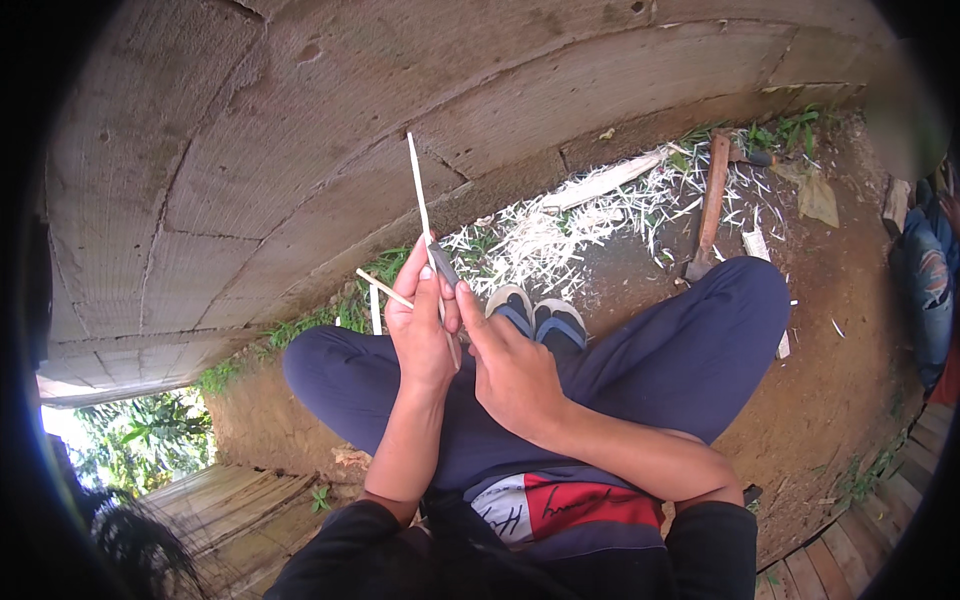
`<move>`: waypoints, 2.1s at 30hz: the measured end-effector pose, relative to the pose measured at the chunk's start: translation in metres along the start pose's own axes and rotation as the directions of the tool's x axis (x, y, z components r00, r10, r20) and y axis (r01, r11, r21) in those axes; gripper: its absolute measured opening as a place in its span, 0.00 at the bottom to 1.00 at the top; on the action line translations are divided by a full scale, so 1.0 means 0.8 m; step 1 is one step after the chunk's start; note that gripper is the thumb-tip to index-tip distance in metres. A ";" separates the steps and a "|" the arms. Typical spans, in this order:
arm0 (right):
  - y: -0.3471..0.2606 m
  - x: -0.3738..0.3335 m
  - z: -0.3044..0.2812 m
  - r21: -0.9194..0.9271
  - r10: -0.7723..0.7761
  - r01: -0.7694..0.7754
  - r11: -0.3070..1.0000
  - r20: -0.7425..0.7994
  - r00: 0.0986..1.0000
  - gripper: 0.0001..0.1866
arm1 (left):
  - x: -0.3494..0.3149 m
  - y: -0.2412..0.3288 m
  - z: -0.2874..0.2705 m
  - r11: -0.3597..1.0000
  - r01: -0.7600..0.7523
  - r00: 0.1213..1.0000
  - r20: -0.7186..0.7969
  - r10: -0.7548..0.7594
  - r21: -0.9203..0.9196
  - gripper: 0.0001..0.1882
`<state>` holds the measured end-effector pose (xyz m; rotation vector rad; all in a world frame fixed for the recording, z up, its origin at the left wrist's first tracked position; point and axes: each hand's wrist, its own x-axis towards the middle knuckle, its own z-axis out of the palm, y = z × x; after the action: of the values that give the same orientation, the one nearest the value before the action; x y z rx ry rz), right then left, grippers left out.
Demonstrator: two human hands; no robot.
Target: The person sits cross-legged on the ground and uses a knife to shave thin strips from a piece of bamboo. They hold the bamboo in one hand and the knife in the other, repeatedly scraping the surface to create shavings.
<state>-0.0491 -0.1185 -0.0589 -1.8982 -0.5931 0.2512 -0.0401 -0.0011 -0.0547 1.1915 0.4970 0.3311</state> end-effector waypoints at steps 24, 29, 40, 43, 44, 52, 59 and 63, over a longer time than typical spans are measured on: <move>0.009 0.009 0.001 0.039 -0.040 0.043 0.998 -0.081 0.996 0.35 | -0.010 -0.007 0.011 0.995 -0.045 0.999 0.008 0.044 0.083 0.20; 0.010 0.011 0.004 0.092 -0.039 0.048 0.995 -0.092 0.995 0.34 | -0.009 -0.004 0.011 0.997 -0.038 0.999 0.014 0.037 0.067 0.20; 0.014 0.055 -0.055 0.194 0.174 -0.116 0.974 -0.315 0.933 0.29 | -0.035 -0.026 0.021 0.993 0.119 0.982 0.148 -0.119 0.014 0.19; 0.012 0.040 -0.052 0.197 0.177 -0.123 0.973 -0.285 0.942 0.28 | -0.015 -0.011 0.006 0.990 0.115 0.992 0.069 -0.109 -0.076 0.22; 0.015 0.034 -0.048 0.167 0.148 -0.108 0.980 -0.245 0.958 0.28 | -0.010 -0.009 0.003 0.992 0.093 0.994 0.057 -0.089 -0.086 0.21; 0.002 0.021 -0.030 0.044 0.064 -0.065 0.997 0.024 0.998 0.32 | 0.001 0.005 -0.006 1.000 0.019 1.000 0.014 -0.019 -0.018 0.21; 0.005 0.023 -0.027 0.063 0.033 -0.032 0.997 -0.019 0.999 0.33 | -0.006 -0.004 -0.004 0.997 0.001 0.997 0.080 -0.008 0.079 0.21; 0.009 0.022 -0.027 0.051 0.049 -0.048 0.998 -0.013 0.999 0.33 | -0.010 -0.004 0.000 0.997 0.024 0.996 0.084 -0.031 0.080 0.21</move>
<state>-0.0223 -0.1289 -0.0549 -1.8656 -0.5270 0.2818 -0.0468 -0.0058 -0.0559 1.2685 0.4554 0.2378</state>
